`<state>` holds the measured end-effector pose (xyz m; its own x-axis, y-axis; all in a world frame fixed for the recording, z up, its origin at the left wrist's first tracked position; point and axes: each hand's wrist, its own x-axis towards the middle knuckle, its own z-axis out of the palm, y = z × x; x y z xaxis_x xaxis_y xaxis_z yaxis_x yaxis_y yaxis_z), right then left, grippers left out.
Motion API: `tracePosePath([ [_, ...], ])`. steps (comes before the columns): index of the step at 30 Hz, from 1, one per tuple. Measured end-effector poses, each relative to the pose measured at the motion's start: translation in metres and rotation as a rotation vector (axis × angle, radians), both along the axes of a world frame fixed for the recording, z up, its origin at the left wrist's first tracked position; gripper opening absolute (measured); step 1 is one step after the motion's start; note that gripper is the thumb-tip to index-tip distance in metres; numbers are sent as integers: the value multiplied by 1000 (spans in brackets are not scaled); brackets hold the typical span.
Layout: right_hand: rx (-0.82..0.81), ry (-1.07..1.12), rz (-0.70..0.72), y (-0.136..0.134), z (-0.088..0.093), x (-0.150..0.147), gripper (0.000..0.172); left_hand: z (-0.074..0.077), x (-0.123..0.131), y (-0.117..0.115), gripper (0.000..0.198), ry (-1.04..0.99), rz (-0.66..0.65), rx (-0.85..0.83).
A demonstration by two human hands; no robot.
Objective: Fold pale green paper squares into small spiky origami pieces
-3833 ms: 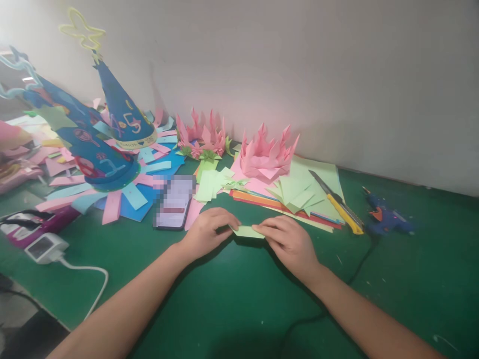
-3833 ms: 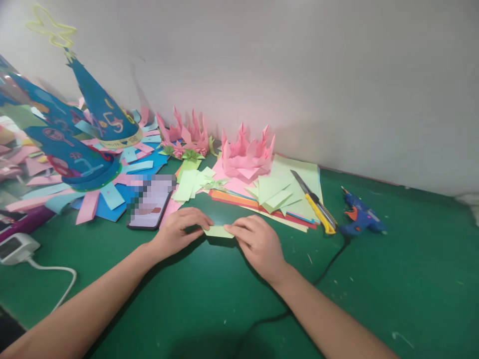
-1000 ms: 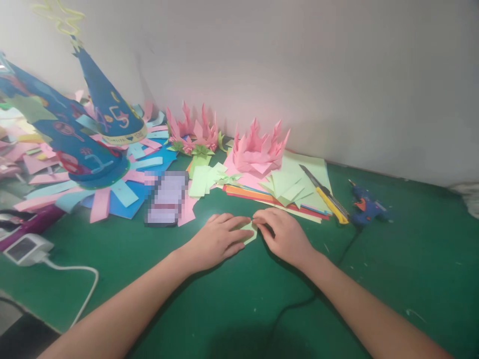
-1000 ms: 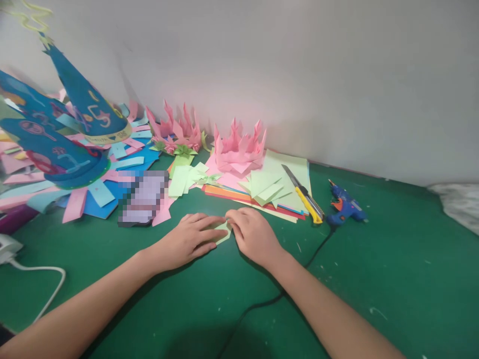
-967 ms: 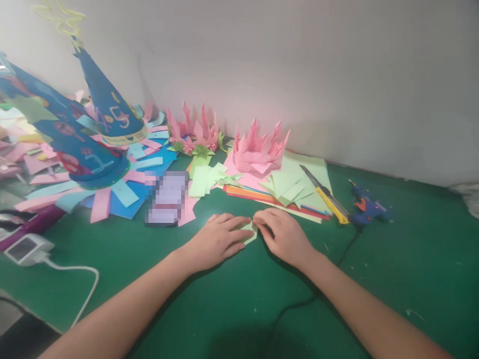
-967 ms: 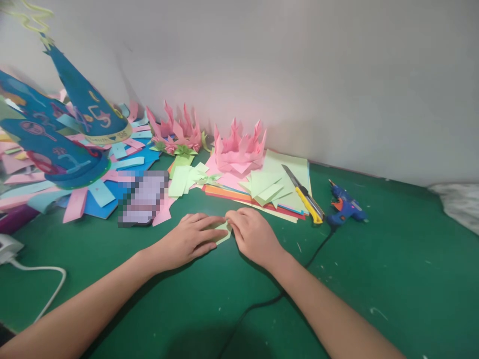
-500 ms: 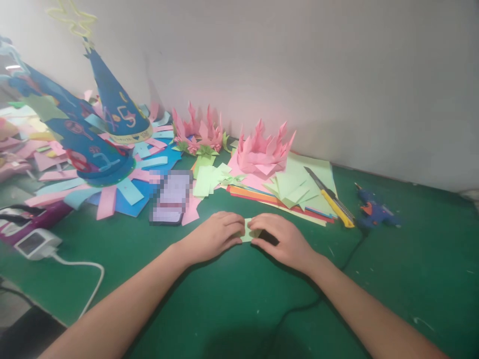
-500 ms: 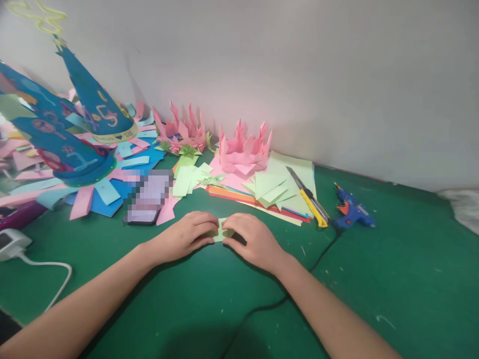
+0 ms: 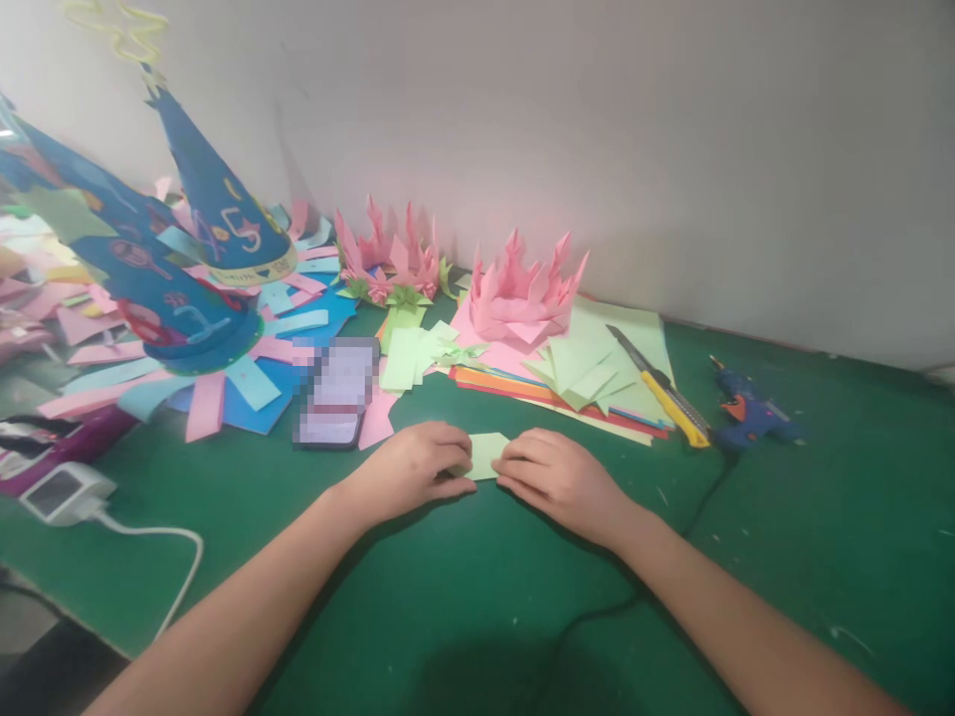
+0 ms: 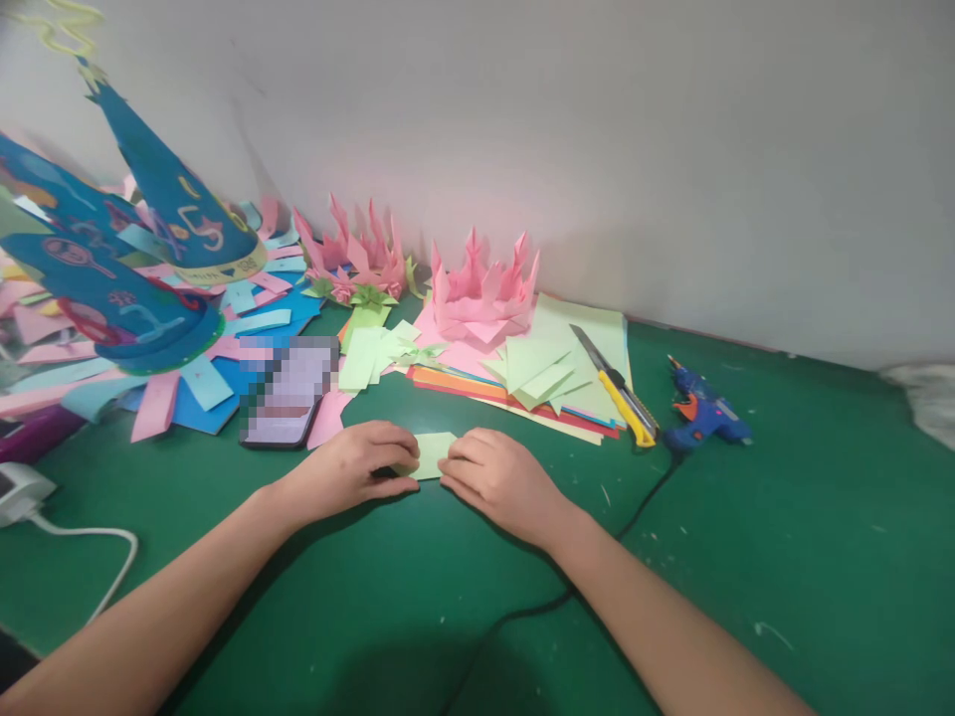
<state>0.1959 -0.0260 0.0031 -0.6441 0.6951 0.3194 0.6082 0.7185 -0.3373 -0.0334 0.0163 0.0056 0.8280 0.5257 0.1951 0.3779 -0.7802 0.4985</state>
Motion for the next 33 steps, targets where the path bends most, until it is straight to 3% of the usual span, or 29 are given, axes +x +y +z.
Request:
tracePosePath([
  [5, -72, 60, -35, 1, -1, -1, 22, 2, 2, -2, 21, -10, 59, 35],
  [12, -242, 116, -210, 3, 0, -7, 16, 5, 5, -4, 14, -21, 166, -120],
  [16, -261, 83, -267, 2, 1, -9, 17, 5, 6, -6, 18, -16, 202, -144],
  [22, -266, 40, -307, 2, 0, -11, 20, 7, 8, -6, 19, -19, 140, -86],
  [27, -279, 1, -364, 3, 1, -14, 20, 9, 10, -6, 14, -3, 203, -146],
  [33, -284, -22, -415, 4, 2, -17, 20, 11, 13, -8, 15, 59, 237, -106],
])
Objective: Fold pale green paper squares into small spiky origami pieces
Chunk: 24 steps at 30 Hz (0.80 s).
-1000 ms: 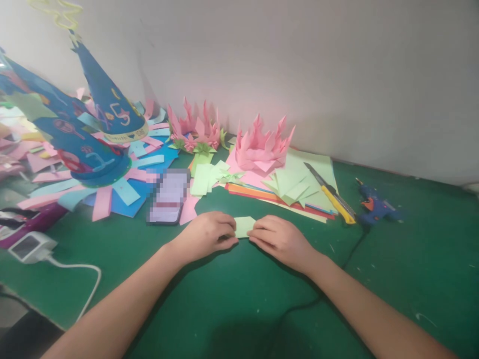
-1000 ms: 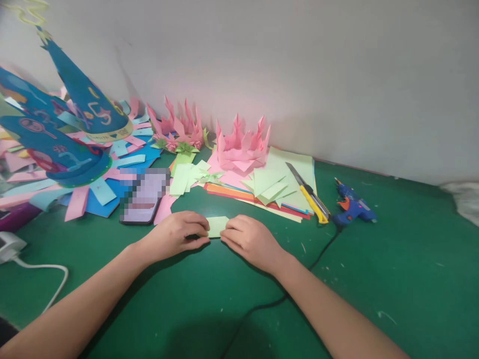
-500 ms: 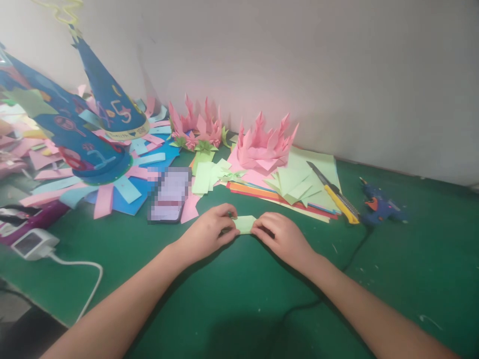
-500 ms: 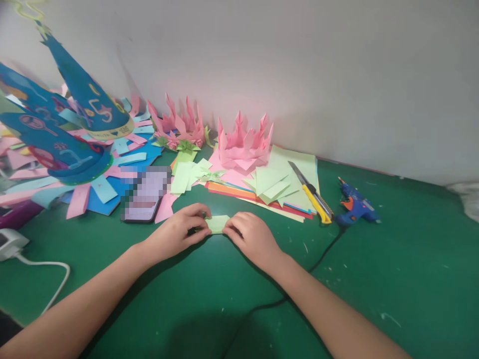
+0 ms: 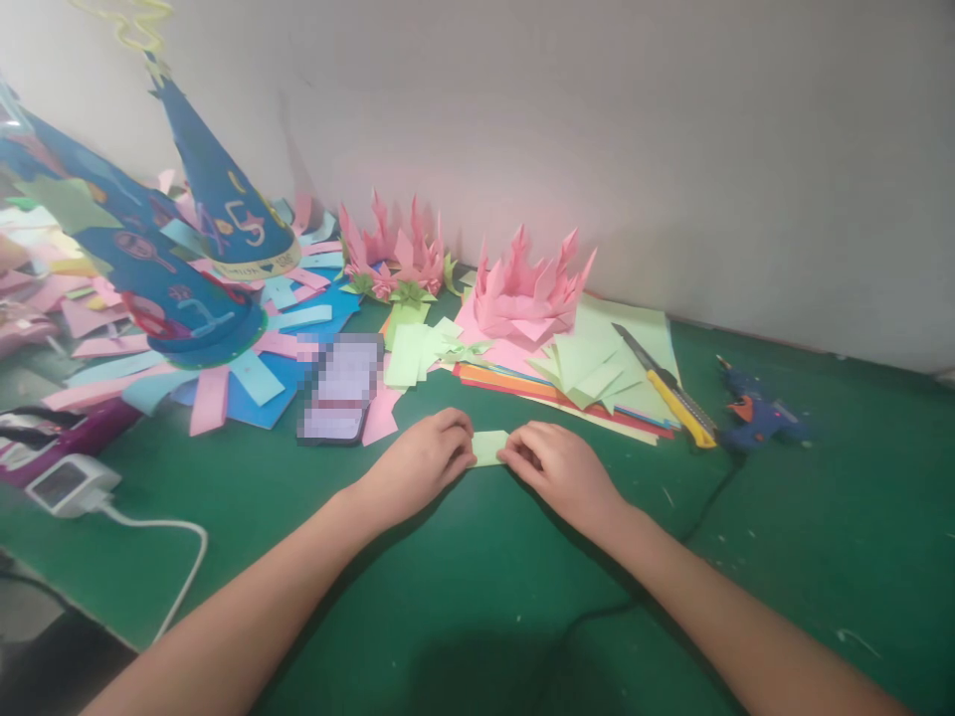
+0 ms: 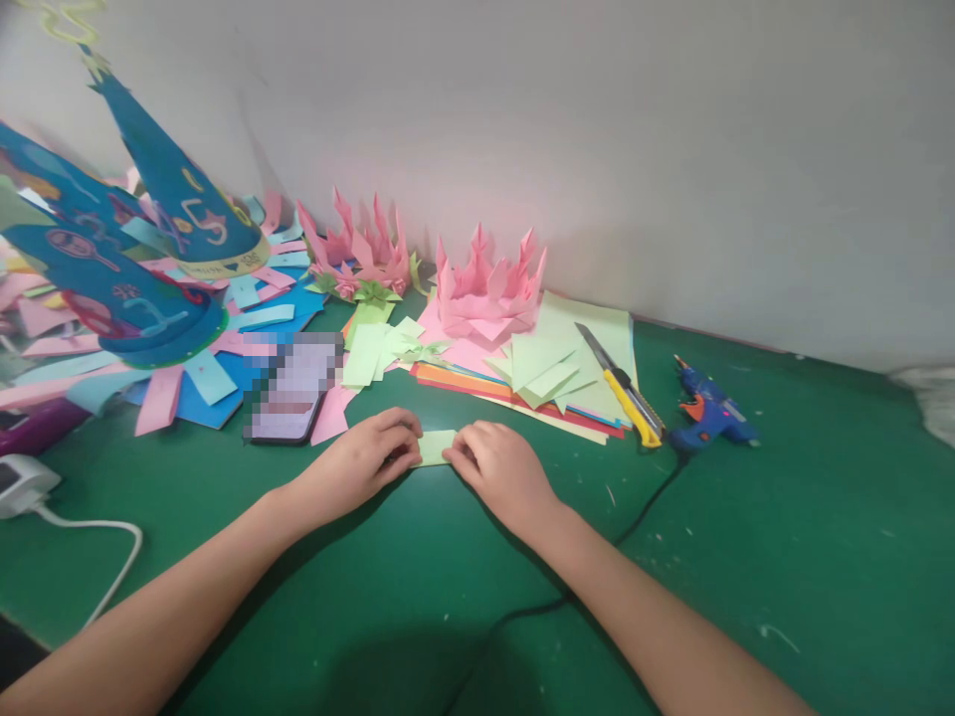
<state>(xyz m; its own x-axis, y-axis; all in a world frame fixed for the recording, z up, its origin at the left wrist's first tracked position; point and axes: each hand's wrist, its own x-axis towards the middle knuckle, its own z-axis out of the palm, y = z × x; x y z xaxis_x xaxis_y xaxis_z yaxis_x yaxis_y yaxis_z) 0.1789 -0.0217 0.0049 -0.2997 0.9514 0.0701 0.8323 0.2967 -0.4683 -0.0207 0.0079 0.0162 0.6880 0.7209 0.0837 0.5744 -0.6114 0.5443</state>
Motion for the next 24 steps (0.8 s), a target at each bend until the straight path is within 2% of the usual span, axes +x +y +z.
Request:
tracePosePath([
  [8, 7, -22, -8, 0, 1, -2, 19, -6, 2, 1, 14, 3, 6, 77],
  [24, 9, -16, -23, 0, -2, -2, 19, -9, 3, 0, 10, -57, 54, 3],
])
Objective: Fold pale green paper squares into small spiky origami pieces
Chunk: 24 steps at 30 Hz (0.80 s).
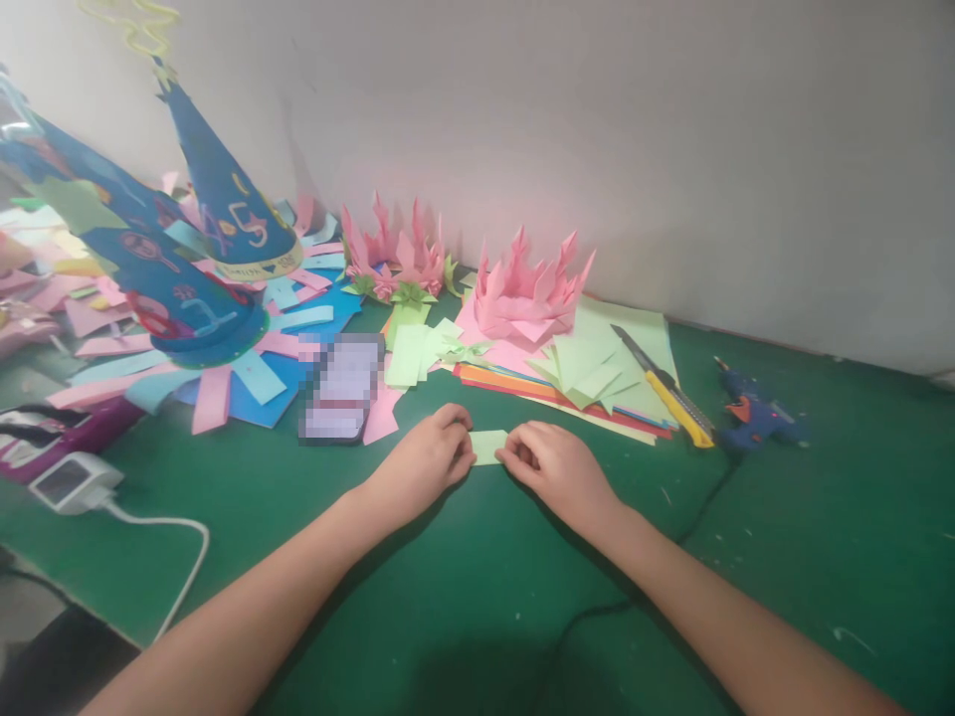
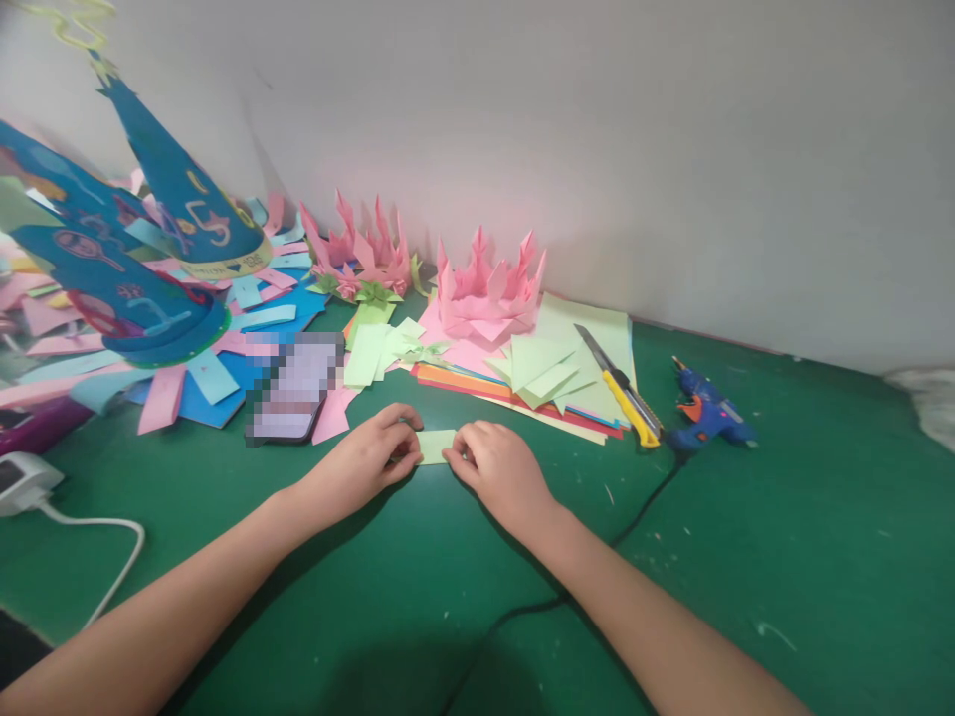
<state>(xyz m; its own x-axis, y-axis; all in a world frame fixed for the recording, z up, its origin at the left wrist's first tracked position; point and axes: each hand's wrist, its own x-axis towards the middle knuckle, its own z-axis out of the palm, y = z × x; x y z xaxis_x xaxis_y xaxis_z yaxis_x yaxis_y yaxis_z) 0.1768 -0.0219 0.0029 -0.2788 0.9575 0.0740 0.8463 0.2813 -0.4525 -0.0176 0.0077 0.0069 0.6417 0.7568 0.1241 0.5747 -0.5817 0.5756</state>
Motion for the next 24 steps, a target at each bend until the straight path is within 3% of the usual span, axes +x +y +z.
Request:
tracePosePath([
  [15, -33, -14, -26, 0, 3, -1, 18, 6, -4, 1, 23, -34, -26, -84],
  [24, -37, -5, -20, 0, 3, -2, 18, 3, -10, 1, 10, -64, -23, -125],
])
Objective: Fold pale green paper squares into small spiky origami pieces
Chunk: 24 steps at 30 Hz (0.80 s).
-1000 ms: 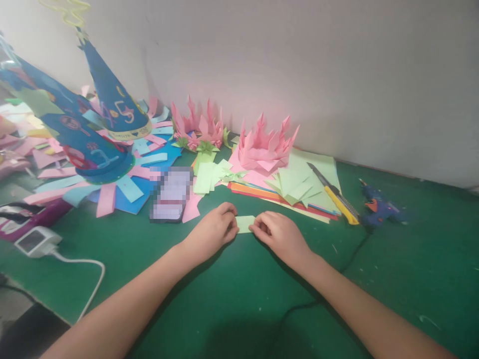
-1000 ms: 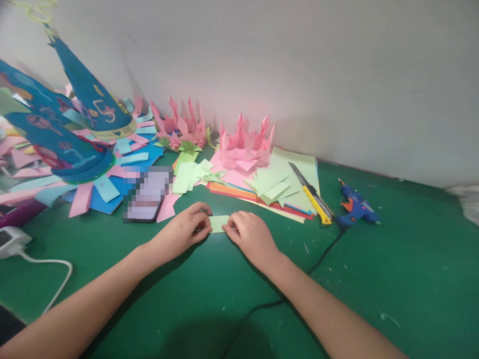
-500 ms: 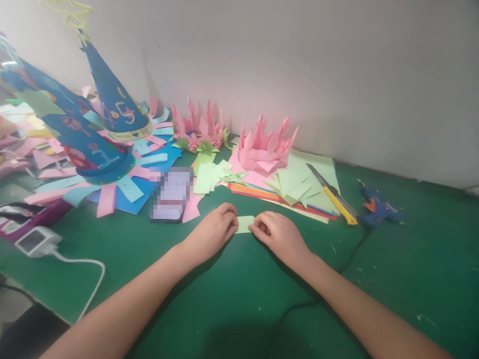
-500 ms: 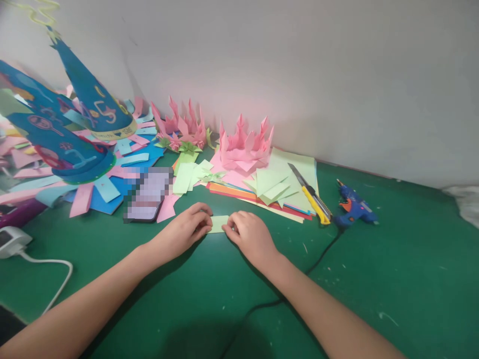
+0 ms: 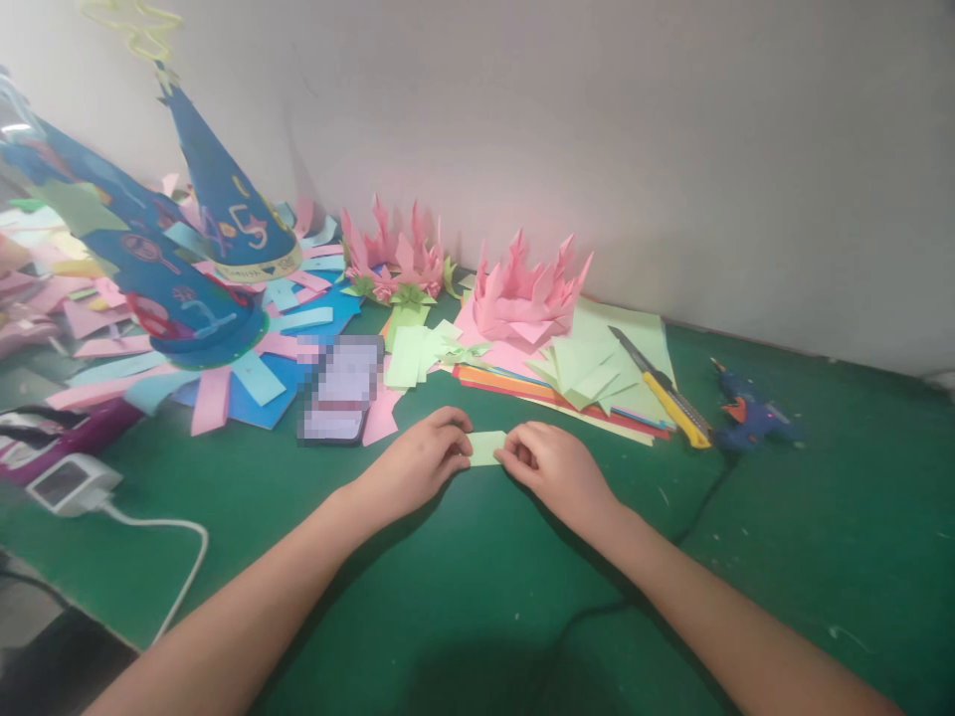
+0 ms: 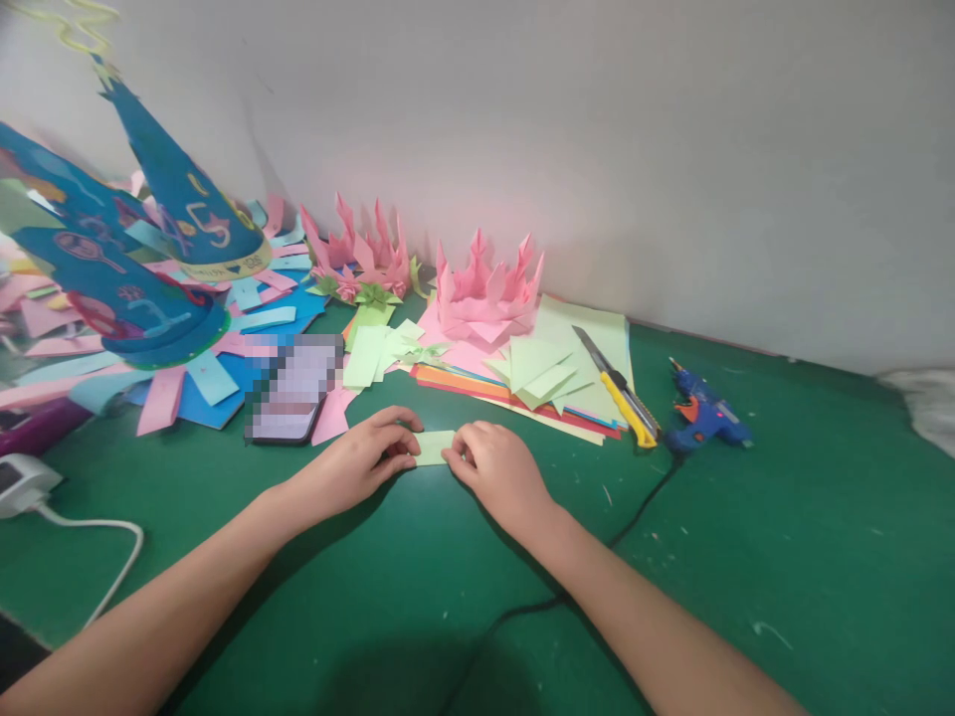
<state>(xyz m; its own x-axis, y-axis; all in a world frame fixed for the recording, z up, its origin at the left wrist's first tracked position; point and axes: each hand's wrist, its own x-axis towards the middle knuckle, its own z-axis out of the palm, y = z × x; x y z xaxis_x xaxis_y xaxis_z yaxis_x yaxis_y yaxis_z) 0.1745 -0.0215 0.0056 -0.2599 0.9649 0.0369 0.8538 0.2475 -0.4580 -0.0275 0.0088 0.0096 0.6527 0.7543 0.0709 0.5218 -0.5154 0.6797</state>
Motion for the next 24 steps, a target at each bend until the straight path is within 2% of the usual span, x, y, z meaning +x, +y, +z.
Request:
tracePosePath([
  [7, -17, 0, 0, 0, 2, 0, 19, -2, -4, -1, 13, 2, -33, -15],
  [18, -3, -9, -1, -1, 3, -1, 18, 6, -10, 0, 23, -7, -80, 4],
  [24, 17, -3, 8, 0, 1, 0, 19, 5, -5, -1, 16, -14, -42, 23],
])
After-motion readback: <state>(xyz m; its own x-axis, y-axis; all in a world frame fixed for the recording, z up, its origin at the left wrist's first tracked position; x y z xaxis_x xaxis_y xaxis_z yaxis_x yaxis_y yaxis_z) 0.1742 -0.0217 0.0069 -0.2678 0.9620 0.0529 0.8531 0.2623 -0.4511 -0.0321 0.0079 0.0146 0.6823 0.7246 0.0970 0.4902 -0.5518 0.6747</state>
